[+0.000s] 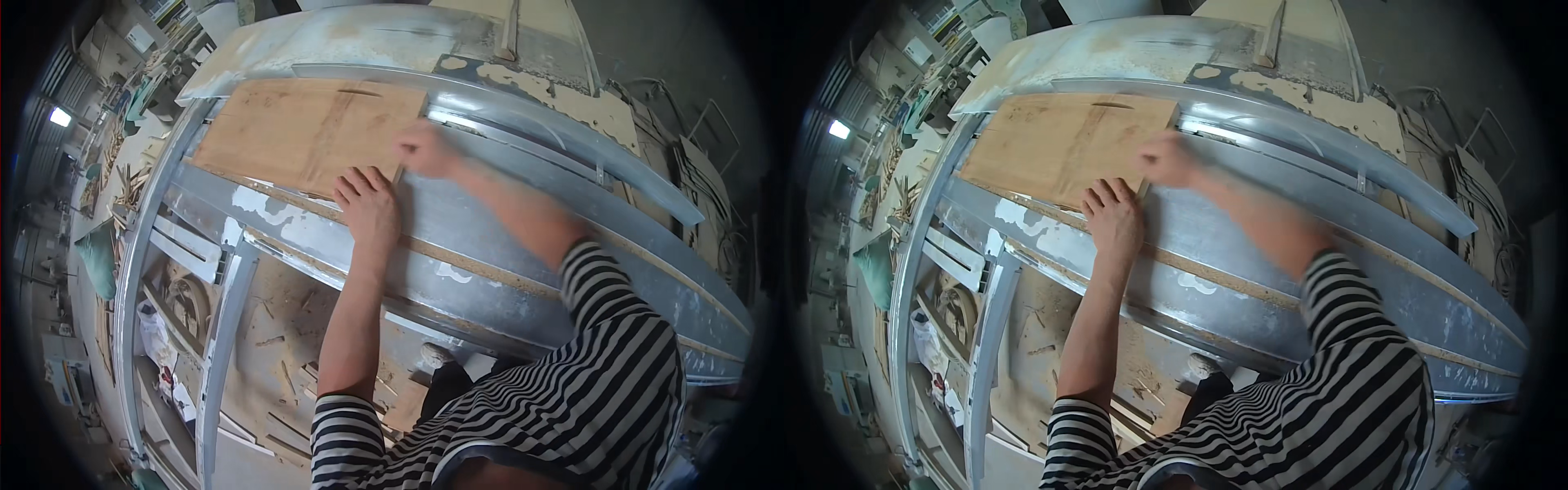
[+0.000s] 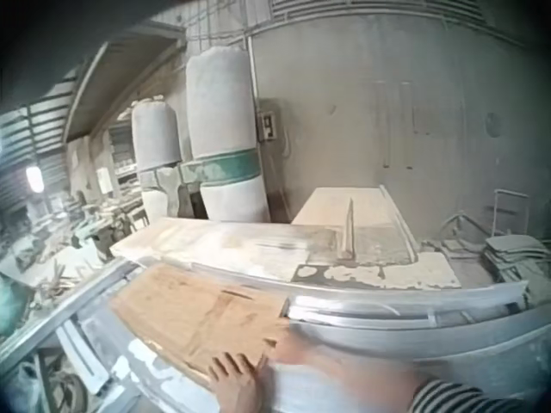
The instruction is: Feeding and guiding wooden planks through a woodworking machine for processing.
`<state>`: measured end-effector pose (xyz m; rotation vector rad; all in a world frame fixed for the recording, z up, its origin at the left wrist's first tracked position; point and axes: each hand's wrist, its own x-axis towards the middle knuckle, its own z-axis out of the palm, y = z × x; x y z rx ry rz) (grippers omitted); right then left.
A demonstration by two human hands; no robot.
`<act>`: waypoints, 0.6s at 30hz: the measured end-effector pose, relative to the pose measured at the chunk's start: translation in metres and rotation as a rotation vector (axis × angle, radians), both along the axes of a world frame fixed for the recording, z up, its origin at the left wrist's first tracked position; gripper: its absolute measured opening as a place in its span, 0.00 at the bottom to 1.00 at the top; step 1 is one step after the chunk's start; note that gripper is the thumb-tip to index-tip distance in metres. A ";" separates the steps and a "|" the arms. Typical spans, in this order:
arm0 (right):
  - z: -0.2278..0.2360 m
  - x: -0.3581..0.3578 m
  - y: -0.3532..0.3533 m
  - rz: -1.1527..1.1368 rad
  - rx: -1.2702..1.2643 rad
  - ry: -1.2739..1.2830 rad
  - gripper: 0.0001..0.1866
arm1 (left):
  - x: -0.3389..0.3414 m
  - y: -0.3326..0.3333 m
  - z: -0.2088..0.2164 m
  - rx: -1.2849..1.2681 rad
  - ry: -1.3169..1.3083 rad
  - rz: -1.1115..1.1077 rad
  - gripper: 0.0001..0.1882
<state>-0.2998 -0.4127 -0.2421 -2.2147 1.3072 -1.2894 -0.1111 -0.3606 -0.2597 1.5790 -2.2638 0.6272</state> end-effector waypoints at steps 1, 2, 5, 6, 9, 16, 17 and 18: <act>0.001 -0.043 -0.012 -0.009 -0.296 0.294 0.05 | -0.009 -0.002 0.000 -0.041 -0.043 0.010 0.25; 0.022 -0.056 -0.018 -0.132 -0.165 0.538 0.11 | -0.004 -0.001 0.000 -0.039 -0.079 0.020 0.24; 0.050 -0.114 -0.044 -0.265 -0.274 1.098 0.31 | -0.005 0.003 0.015 0.094 -0.029 0.010 0.25; 0.054 -0.114 -0.053 -0.262 -0.278 1.089 0.31 | -0.004 0.003 0.016 0.092 -0.037 0.016 0.25; 0.058 -0.108 -0.081 -0.119 0.118 1.238 0.38 | -0.002 0.003 0.016 0.162 -0.095 0.045 0.27; 0.048 -0.102 -0.118 -0.030 0.065 1.106 0.33 | -0.026 0.000 0.030 0.268 -0.059 0.028 0.33; 0.049 -0.094 -0.120 -0.026 0.088 1.103 0.32 | -0.032 -0.003 0.032 0.282 -0.052 0.066 0.33; 0.048 -0.092 -0.121 -0.027 0.113 1.104 0.31 | -0.036 -0.011 0.031 0.280 -0.060 0.077 0.33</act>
